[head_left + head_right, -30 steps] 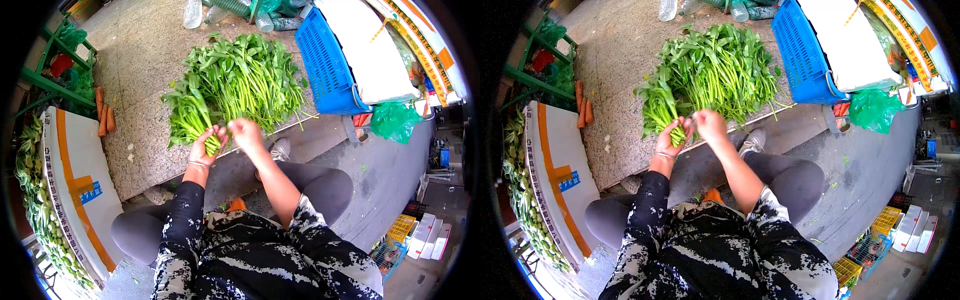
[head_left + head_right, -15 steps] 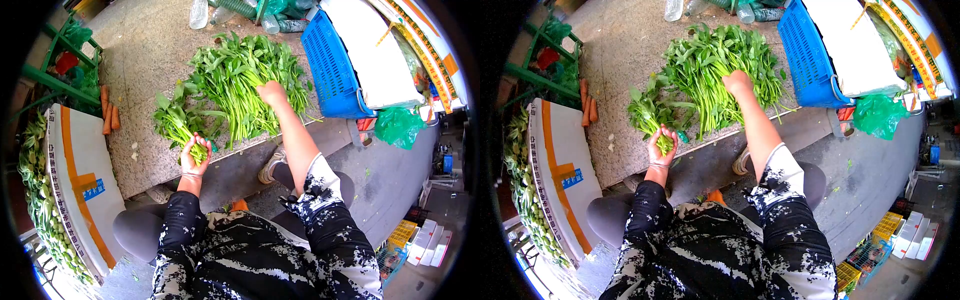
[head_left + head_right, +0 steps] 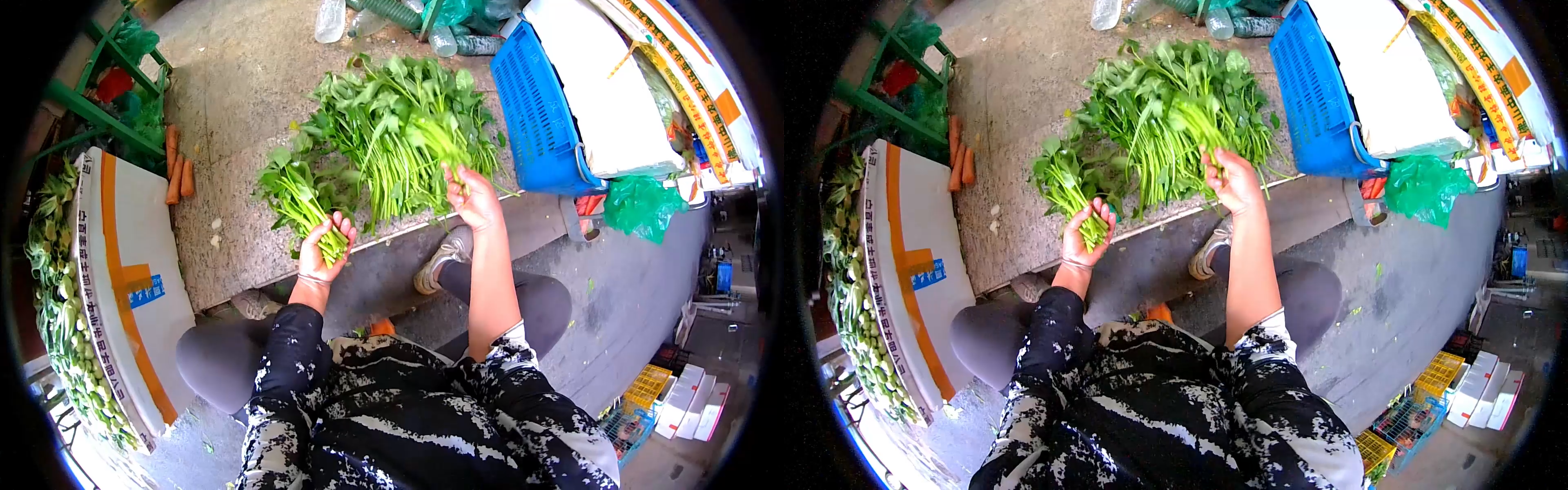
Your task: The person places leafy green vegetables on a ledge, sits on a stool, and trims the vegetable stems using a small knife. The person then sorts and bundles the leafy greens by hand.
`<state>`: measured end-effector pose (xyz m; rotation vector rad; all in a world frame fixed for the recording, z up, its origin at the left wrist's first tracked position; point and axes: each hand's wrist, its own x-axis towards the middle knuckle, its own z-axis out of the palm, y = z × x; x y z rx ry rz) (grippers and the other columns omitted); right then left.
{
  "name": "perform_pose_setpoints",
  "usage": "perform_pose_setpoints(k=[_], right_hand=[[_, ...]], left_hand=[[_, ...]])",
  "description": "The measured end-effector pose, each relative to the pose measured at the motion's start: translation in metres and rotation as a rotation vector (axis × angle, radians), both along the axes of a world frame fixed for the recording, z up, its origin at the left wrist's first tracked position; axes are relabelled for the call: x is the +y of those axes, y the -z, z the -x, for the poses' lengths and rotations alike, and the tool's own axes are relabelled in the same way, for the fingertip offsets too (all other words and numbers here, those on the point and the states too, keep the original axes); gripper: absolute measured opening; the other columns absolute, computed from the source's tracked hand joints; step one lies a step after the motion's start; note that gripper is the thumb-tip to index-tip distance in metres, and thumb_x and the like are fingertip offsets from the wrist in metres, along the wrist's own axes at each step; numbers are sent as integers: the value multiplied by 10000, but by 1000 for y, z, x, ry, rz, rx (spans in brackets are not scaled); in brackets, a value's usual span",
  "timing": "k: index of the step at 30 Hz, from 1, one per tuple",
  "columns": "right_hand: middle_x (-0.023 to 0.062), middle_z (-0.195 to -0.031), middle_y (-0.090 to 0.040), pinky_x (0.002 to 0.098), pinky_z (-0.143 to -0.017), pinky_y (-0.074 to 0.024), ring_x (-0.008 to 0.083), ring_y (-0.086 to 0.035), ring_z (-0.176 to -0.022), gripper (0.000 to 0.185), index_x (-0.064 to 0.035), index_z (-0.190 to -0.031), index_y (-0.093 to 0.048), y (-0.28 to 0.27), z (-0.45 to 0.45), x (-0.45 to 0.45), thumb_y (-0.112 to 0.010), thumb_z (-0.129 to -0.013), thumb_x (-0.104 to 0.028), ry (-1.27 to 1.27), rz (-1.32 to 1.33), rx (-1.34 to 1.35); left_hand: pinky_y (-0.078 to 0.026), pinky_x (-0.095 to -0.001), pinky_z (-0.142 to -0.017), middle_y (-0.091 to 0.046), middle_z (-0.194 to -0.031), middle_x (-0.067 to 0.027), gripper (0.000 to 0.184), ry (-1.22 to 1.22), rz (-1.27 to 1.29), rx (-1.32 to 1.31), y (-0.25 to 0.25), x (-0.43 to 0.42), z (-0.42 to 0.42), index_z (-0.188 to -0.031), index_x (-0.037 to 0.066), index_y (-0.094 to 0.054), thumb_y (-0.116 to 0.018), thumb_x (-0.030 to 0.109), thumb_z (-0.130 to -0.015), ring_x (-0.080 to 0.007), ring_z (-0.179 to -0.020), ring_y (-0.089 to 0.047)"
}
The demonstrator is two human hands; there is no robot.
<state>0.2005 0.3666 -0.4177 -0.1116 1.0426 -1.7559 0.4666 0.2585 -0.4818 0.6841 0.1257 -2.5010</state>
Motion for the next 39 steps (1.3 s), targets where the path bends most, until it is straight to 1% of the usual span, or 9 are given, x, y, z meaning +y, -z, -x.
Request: perform_pose_setpoints(k=[2,4,12,22,28,32,35,37,39], right_hand=[[94,-855,-559,171,-430,-345,86,-461,-564,173,-4,-942,-518,19,0,5,-538,-828,-132,-11,120,-119],[90,-859,-557,196,-434,-354,90,-456,-573,168,-12,-941,-503,50,-1,5,-544,-825,-127,-37,-371,57],[86,-831,-557,213,-448,-363,106,-468,-604,102,-37,-889,-499,48,-25,21,-536,-827,-109,8,-220,-124],[67,-811,-594,210,-507,-411,100,-520,-609,187,-23,-987,-543,-53,-122,42,-521,-844,-142,46,-100,155],[207,-869,-579,362,-610,-486,309,-587,-700,378,71,-1124,-447,6,-175,38,-503,-779,-74,-328,-525,1550],[285,-974,-526,398,-738,-471,354,-561,-864,611,121,-1256,-226,37,-181,48,-493,-767,-130,-597,-506,1744],[104,-764,-619,284,-613,-454,165,-576,-680,332,4,-1018,-563,-19,-132,21,-581,-766,-211,-1147,-459,1112],[75,-672,-621,313,-581,-467,210,-593,-617,190,-20,-838,-624,25,-79,2,-586,-762,-190,-530,-605,932],[91,-708,-616,367,-643,-470,293,-598,-701,200,-73,-868,-619,25,-56,-27,-576,-769,-241,96,-790,1737]], left_hand=[[-460,-374,-823,-601,-900,-34,145,1,17,38,1,4,1,-918,45,-547,-552,86,-779,-208,-878,-571],[-457,-365,-829,-598,-917,-39,161,19,20,32,0,5,6,-932,42,-546,-553,87,-778,-208,-902,-563],[-454,-351,-826,-593,-907,-50,176,99,22,72,-5,12,-1,-937,23,-553,-559,85,-772,-204,-894,-563],[-496,-311,-718,-572,-871,-59,185,175,112,93,-22,31,-9,-930,5,-534,-577,109,-783,-193,-781,-570],[-467,-306,-743,-589,-921,-37,367,403,188,-113,-15,53,3,-1054,80,-530,-661,239,-750,-164,-834,-569],[-469,-304,-736,-592,-912,-30,316,428,274,-300,11,55,5,-1010,99,-542,-658,226,-746,-166,-809,-570],[-490,-319,-691,-597,-875,-64,180,534,139,-211,6,53,-1,-902,81,-564,-629,142,-746,-181,-749,-583],[-500,-335,-668,-581,-821,-46,161,466,111,-117,9,56,1,-887,76,-554,-611,149,-756,-190,-739,-576],[-502,-337,-668,-574,-810,-39,162,441,95,-105,9,58,1,-890,77,-548,-606,152,-758,-192,-737,-573]])
